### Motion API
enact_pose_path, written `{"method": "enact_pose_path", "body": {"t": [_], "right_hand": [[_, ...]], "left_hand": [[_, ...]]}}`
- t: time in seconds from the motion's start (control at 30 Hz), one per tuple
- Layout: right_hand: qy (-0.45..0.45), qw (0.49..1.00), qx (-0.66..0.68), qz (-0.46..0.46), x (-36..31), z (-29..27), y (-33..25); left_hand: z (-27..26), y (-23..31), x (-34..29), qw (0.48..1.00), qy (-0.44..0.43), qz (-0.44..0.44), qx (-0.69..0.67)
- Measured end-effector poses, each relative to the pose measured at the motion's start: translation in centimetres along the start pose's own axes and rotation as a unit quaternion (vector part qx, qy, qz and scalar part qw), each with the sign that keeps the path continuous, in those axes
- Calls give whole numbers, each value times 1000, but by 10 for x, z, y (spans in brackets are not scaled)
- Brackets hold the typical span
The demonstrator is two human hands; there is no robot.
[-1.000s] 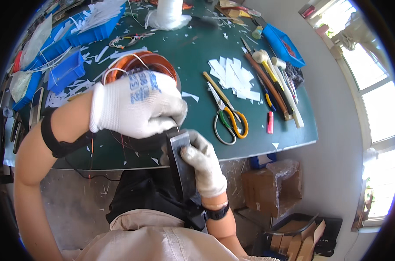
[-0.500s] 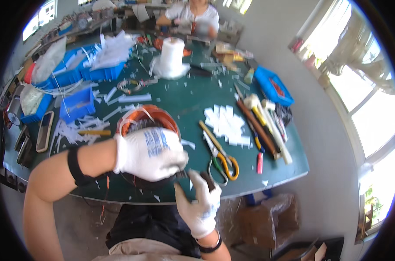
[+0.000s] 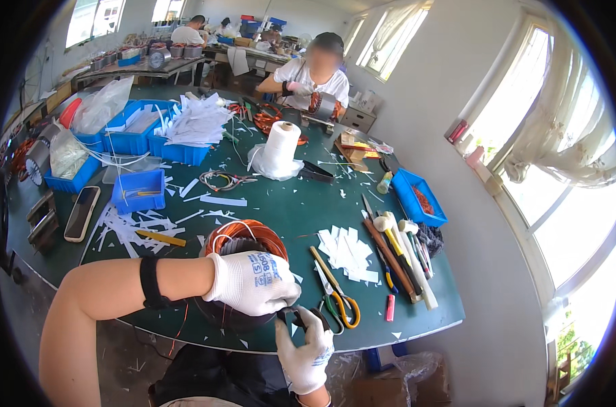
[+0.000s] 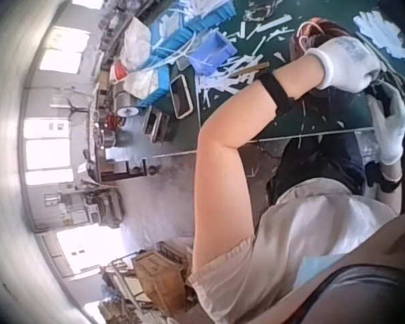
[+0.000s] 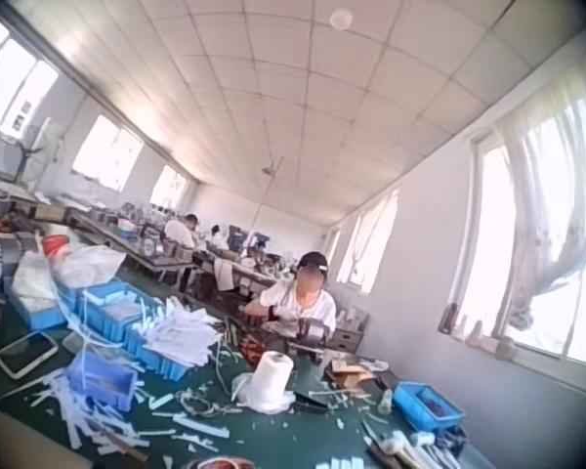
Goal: Manually assembling and taping components of an electric motor stator at a factory workbench.
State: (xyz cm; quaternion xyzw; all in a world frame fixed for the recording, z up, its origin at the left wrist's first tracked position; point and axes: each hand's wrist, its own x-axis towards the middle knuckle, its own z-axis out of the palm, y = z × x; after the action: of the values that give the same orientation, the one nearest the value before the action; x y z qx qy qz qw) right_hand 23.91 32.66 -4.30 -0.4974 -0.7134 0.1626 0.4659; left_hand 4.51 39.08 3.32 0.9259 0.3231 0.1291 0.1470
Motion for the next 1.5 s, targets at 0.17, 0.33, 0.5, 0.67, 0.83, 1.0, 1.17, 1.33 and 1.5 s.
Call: {"method": "enact_pose_path", "body": {"t": [0.17,0.33,0.5,0.67,0.83,1.0,1.17,1.33,1.5], "right_hand": [[8,996,48,73,-12,-3,16],[2,999,-38,-34,-12,-7,14],[7,999,-23,-21,-1,3,9],[3,997,67,42,-16,-5,17],[-43,996,56,53,-2,-3,-3],[-44,984,135,104,-8,-5,21],[-187,792,497,301,-2,-18,17],[-234,648,619,377,-1,-10,35],[-251,626,650,352,-6,-7,51]], "left_hand": [[10,-5,13,1000,-12,23,-13],[7,-3,5,999,15,27,15],[7,-2,6,999,3,25,31],[10,-1,12,999,3,44,16],[8,-4,-3,998,40,32,45],[5,-4,12,999,3,41,30],[9,-1,4,998,19,47,39],[2,-1,9,999,-25,33,21],[0,3,8,999,-19,32,10]]}}
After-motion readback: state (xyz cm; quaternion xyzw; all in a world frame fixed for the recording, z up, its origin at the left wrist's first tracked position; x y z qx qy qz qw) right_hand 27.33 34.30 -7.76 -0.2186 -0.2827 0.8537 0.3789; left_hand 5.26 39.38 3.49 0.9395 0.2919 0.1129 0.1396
